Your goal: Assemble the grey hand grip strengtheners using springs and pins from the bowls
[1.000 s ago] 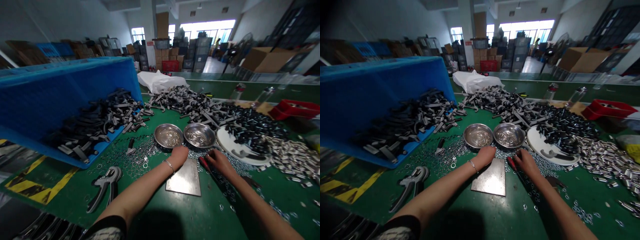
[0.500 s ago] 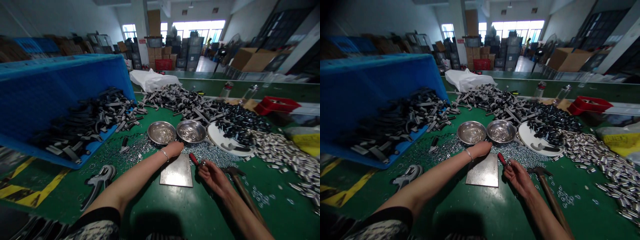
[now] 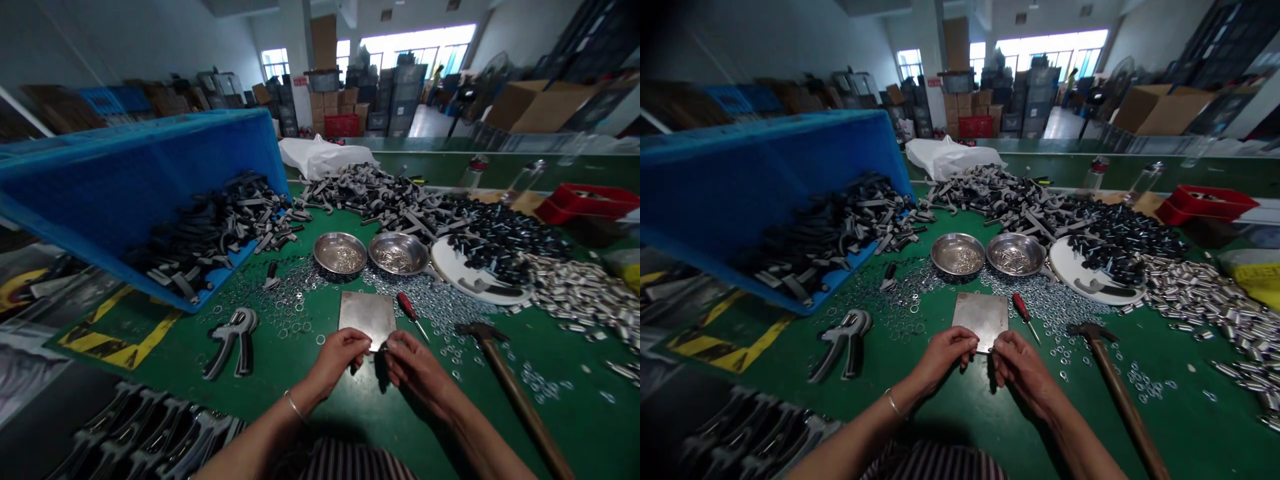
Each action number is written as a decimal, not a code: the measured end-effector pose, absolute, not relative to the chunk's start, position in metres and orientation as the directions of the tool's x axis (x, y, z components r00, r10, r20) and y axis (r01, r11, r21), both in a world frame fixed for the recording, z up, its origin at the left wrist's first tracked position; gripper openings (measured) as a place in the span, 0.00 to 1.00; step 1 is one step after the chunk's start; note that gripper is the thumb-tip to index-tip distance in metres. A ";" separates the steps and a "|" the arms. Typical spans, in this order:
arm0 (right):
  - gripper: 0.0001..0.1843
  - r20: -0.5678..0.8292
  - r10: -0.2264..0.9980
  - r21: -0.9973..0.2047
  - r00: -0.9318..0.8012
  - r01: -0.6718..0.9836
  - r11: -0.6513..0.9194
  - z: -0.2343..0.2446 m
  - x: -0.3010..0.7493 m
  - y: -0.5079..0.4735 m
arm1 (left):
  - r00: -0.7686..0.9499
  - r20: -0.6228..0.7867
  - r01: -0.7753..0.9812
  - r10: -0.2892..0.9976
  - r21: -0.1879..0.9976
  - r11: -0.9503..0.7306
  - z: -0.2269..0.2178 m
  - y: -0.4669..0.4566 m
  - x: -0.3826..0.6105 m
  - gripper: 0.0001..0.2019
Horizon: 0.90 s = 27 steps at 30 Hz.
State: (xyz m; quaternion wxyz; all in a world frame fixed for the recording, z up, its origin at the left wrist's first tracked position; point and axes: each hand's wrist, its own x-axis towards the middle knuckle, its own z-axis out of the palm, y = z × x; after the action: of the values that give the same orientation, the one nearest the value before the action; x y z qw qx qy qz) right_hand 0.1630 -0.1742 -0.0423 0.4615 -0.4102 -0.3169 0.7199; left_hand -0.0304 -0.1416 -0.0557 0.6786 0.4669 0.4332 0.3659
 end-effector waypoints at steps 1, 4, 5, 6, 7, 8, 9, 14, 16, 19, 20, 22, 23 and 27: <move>0.14 -0.304 0.917 -0.831 -0.258 -0.399 -0.388 -0.041 0.157 -0.176 | 0.348 -0.266 -0.154 0.899 0.929 0.335 -0.057 -0.149 -0.031 0.18; 0.17 -0.349 0.893 -0.818 -0.283 -0.374 -0.438 -0.038 0.145 -0.181 | 0.368 -0.280 -0.268 0.887 0.881 0.390 -0.054 -0.159 -0.033 0.21; 0.18 -0.367 0.885 -0.813 -0.287 -0.364 -0.455 -0.038 0.143 -0.182 | 0.376 -0.283 -0.275 0.882 0.875 0.398 -0.052 -0.160 -0.033 0.22; 0.19 -0.385 0.877 -0.808 -0.288 -0.353 -0.471 -0.037 0.142 -0.183 | 0.380 -0.285 -0.273 0.880 0.874 0.401 -0.050 -0.161 -0.033 0.23; 0.19 -0.399 0.871 -0.805 -0.285 -0.346 -0.482 -0.037 0.141 -0.184 | 0.381 -0.286 -0.270 0.879 0.875 0.401 -0.049 -0.162 -0.032 0.22; 0.19 -0.409 0.867 -0.802 -0.283 -0.342 -0.490 -0.037 0.141 -0.184 | 0.387 -0.285 -0.269 0.877 0.875 0.403 -0.049 -0.163 -0.032 0.22; 0.19 -0.416 0.865 -0.797 -0.281 -0.345 -0.496 -0.036 0.141 -0.184 | 0.400 -0.287 -0.271 0.871 0.870 0.411 -0.049 -0.164 -0.031 0.21; 0.14 -0.325 0.899 -0.752 -0.294 -0.496 -0.434 -0.037 0.141 -0.183 | 0.368 -0.309 -0.302 0.877 0.852 0.427 -0.053 -0.169 -0.026 0.19; 0.12 -0.267 0.919 -0.756 -0.292 -0.527 -0.387 -0.037 0.141 -0.184 | 0.293 -0.315 -0.309 0.903 0.862 0.402 -0.053 -0.169 -0.024 0.18; 0.10 -0.259 0.918 -0.775 -0.301 -0.503 -0.383 -0.039 0.141 -0.184 | 0.269 -0.320 -0.303 0.908 0.867 0.395 -0.051 -0.167 -0.024 0.17; 0.09 -0.267 0.915 -0.773 -0.303 -0.499 -0.391 -0.040 0.142 -0.183 | 0.276 -0.321 -0.298 0.906 0.868 0.398 -0.049 -0.166 -0.024 0.17; 0.08 -0.283 0.909 -0.751 -0.307 -0.518 -0.409 -0.043 0.143 -0.182 | 0.281 -0.326 -0.279 0.903 0.872 0.401 -0.048 -0.164 -0.025 0.16; 0.07 -0.292 0.904 -0.732 -0.313 -0.535 -0.422 -0.045 0.144 -0.181 | 0.278 -0.325 -0.266 0.904 0.878 0.397 -0.047 -0.163 -0.026 0.16; 0.10 -0.359 0.866 -0.679 -0.349 -0.538 -0.498 -0.054 0.146 -0.180 | 0.263 -0.320 -0.254 0.910 0.887 0.385 -0.049 -0.162 -0.030 0.16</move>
State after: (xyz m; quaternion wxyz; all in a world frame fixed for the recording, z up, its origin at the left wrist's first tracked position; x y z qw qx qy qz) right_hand 0.1460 -0.1805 -0.0544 0.4452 -0.3568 -0.2293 0.7886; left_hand -0.0300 -0.1618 -0.0493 0.7038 0.3691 0.4442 0.4136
